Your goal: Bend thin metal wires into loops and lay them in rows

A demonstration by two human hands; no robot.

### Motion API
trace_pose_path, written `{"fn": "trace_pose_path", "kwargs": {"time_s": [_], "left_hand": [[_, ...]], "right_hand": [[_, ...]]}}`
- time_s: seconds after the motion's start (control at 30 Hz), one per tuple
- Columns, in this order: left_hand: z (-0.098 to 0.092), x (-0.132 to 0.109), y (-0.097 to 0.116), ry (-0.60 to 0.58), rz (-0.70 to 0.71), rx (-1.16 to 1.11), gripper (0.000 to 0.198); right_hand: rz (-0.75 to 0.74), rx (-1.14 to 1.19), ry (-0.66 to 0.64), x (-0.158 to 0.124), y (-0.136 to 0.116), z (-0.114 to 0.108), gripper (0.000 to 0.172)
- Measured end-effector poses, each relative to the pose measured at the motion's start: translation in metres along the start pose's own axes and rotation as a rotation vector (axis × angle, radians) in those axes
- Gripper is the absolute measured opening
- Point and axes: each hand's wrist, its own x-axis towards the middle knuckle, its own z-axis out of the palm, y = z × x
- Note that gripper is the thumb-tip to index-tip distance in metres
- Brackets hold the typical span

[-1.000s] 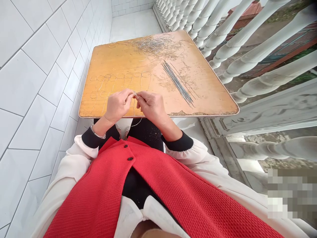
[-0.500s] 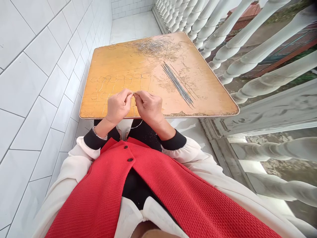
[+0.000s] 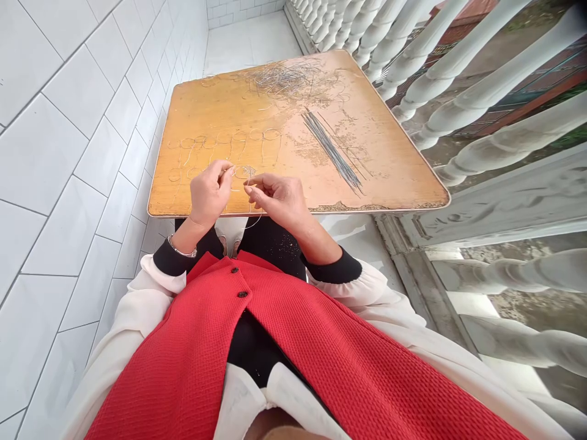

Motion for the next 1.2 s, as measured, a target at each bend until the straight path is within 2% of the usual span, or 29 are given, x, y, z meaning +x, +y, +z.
{"fn": "trace_pose_path", "kwargs": {"time_s": [0.17, 0.33, 0.47, 0.6, 0.77, 0.87, 1.0, 1.2], "left_hand": [[-0.002, -0.001, 0.002, 0.039, -0.048, -0.085, 0.01], [-0.001, 0.0, 0.012, -0.037, -0.299, -0.355, 0.015], [-0.001, -0.002, 0.012, -0.062, -0.4, -0.528, 0.025], [-0.011, -0.005, 0.008, -0.127, -0.421, -0.599, 0.028], [-0.023, -0.008, 0.007, -0.212, -0.399, -0.568, 0.017], [-0.021, -0.008, 0.011, -0.237, -0.405, -0.558, 0.016], [-0.014, -0.011, 0.013, -0.216, -0.435, -0.564, 0.019], [-0.012, -0.014, 0.01, -0.222, -0.438, -0.663, 0.018]], "right_hand": [[-0.023, 0.011, 0.011, -0.002, 0.002, 0.004, 0.052], [-0.035, 0.008, 0.07, -0.003, 0.008, 0.014, 0.05], [-0.028, 0.06, 0.08, -0.004, 0.012, 0.022, 0.056], [-0.01, 0.149, 0.094, -0.003, 0.013, 0.021, 0.062], [-0.032, 0.172, 0.082, -0.003, 0.014, 0.02, 0.068], [-0.051, 0.109, 0.078, -0.002, 0.015, 0.023, 0.064], [-0.095, 0.023, 0.097, -0.001, 0.017, 0.027, 0.057], [-0.122, -0.056, 0.079, 0.0, 0.02, 0.028, 0.053]]}}
